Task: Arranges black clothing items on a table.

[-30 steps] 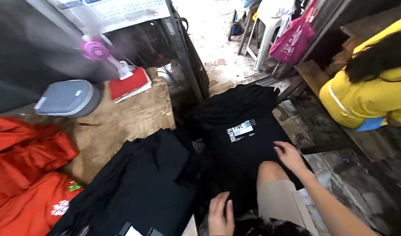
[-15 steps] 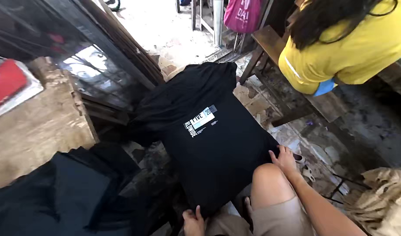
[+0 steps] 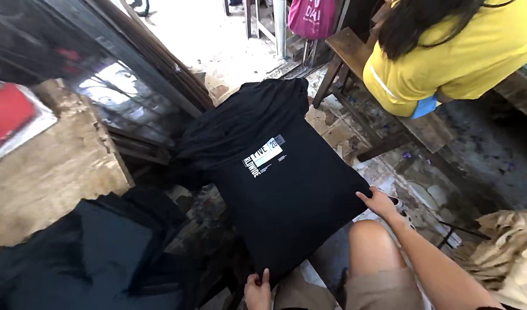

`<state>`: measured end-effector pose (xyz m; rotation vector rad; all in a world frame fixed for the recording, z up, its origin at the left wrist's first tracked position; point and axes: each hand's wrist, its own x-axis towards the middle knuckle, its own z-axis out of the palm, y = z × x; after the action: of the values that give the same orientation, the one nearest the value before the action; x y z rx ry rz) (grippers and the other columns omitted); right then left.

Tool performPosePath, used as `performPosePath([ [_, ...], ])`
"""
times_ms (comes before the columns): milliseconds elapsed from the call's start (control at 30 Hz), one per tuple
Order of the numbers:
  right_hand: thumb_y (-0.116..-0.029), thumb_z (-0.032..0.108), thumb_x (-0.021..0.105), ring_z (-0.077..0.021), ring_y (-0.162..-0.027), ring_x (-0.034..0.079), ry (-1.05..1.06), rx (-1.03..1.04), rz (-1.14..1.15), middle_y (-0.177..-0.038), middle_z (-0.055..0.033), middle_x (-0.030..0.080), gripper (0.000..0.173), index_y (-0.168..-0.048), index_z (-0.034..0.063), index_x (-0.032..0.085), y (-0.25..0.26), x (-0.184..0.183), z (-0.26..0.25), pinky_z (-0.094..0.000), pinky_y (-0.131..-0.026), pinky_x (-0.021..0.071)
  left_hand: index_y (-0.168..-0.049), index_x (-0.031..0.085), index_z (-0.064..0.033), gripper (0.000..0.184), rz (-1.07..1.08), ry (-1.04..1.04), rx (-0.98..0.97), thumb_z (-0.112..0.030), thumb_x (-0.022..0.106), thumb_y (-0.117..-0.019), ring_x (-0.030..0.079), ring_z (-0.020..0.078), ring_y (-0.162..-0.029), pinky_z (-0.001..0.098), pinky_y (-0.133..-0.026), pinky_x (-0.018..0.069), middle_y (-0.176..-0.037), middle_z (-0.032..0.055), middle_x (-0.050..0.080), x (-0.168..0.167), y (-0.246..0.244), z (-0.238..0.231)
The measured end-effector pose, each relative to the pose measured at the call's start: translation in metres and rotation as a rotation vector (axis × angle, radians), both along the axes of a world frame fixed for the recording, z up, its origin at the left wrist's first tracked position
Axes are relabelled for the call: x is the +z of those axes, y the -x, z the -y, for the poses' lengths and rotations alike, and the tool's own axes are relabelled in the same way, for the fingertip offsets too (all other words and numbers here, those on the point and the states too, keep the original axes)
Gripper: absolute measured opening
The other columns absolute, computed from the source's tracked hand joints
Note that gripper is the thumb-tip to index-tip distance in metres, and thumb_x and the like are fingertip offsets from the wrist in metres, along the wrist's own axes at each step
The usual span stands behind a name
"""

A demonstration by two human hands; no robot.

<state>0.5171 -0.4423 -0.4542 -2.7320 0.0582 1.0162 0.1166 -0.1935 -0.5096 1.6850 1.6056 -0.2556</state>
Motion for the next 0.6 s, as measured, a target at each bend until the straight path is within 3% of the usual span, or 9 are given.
performPosePath([
  [67,-0.1015,0.039,0.063,-0.0442,-0.119,0.063,0.055,0.064,0.013,-0.125,-0.0259,0.067,0.047,-0.134,0.0049,0.063,-0.009,0.008,-0.007,-0.0655,-0.100,0.0476,-0.116,0.067,0.0031,0.039,-0.014,0.004,0.029,-0.032,0.067,-0.0999,0.065,0.0412,-0.108,0.0607,-0.095,0.0500,-0.111,0.0259,0.068,0.012,-0.006,-0.003],
  [200,-0.1080,0.023,0.054,-0.0478,-0.127,0.056,-0.116,-0.085,-0.066,-0.131,-0.0323,0.061,0.038,-0.133,-0.0037,0.060,-0.015,0.045,-0.021,-0.0659,-0.106,0.0407,-0.127,0.055,0.0040,0.039,0.035,0.023,0.198,-0.029,0.057,-0.1061,0.069,0.0351,-0.085,0.0541,-0.076,0.0571,-0.104,0.0244,0.067,0.022,-0.015,0.004],
  [233,-0.1089,0.020,0.052,-0.0466,-0.129,0.054,-0.163,-0.177,-0.102,-0.136,-0.0330,0.057,0.039,-0.139,-0.0051,0.056,-0.013,0.056,-0.025,-0.0635,-0.107,0.0400,-0.128,0.050,0.0045,0.039,0.064,0.012,0.231,-0.028,0.054,-0.1075,0.068,0.0323,-0.076,0.0508,-0.070,0.0578,-0.100,0.0237,0.066,0.023,-0.017,0.008],
  [267,-0.1098,0.019,0.049,-0.0439,-0.127,0.054,-0.193,-0.255,-0.126,-0.139,-0.0322,0.055,0.041,-0.144,-0.0040,0.051,-0.011,0.066,-0.027,-0.0600,-0.105,0.0412,-0.129,0.047,0.0035,0.039,0.081,0.008,0.255,-0.030,0.050,-0.1090,0.068,0.0278,-0.064,0.0459,-0.060,0.0599,-0.095,0.0214,0.065,0.023,-0.019,0.011],
  [333,-0.1119,0.025,0.044,-0.0327,-0.106,0.056,-0.188,-0.275,-0.136,-0.131,-0.0274,0.056,0.043,-0.147,0.0001,0.047,-0.013,0.075,-0.028,-0.0493,-0.089,0.0443,-0.132,0.043,0.0026,0.040,0.061,0.032,0.261,-0.032,0.045,-0.1104,0.068,0.0269,-0.058,0.0446,-0.056,0.0606,-0.091,0.0209,0.065,0.024,-0.022,0.015],
  [367,-0.1127,0.029,0.041,-0.0307,-0.099,0.055,-0.173,-0.243,-0.143,-0.128,-0.0271,0.057,0.046,-0.147,0.0001,0.046,-0.017,0.075,-0.026,-0.0476,-0.086,0.0444,-0.134,0.044,0.0024,0.040,0.016,0.041,0.219,-0.031,0.045,-0.1105,0.070,0.0288,-0.065,0.0467,-0.062,0.0605,-0.094,0.0211,0.066,0.025,-0.023,0.015],
  [433,-0.1131,0.035,0.037,-0.0317,-0.099,0.056,-0.143,-0.201,-0.143,-0.128,-0.0287,0.057,0.050,-0.146,-0.0010,0.047,-0.022,0.074,-0.023,-0.0485,-0.088,0.0447,-0.139,0.045,0.0015,0.041,-0.040,0.018,0.138,-0.025,0.051,-0.1086,0.071,0.0369,-0.094,0.0548,-0.084,0.0572,-0.108,0.0239,0.069,0.024,-0.022,0.015],
  [500,-0.1135,0.035,0.035,-0.0360,-0.107,0.056,-0.135,-0.179,-0.123,-0.133,-0.0313,0.054,0.051,-0.145,-0.0031,0.047,-0.022,0.073,-0.022,-0.0525,-0.092,0.0437,-0.141,0.046,0.0006,0.049,-0.048,-0.112,0.067,-0.030,0.060,-0.1043,0.070,0.0398,-0.104,0.0564,-0.090,0.0561,-0.116,0.0251,0.067,0.018,-0.018,0.018],
  [600,-0.1121,0.020,0.042,-0.0394,-0.117,0.055,-0.264,-0.204,-0.067,-0.140,-0.0323,0.052,0.043,-0.147,-0.0044,0.046,-0.018,0.076,-0.020,-0.0550,-0.097,0.0422,-0.121,0.067,-0.0020,0.046,-0.091,-0.323,-0.034,-0.041,0.069,-0.0967,0.063,0.0428,-0.113,0.0560,-0.094,0.0539,-0.122,0.0263,0.063,0.004,-0.019,0.022],
])
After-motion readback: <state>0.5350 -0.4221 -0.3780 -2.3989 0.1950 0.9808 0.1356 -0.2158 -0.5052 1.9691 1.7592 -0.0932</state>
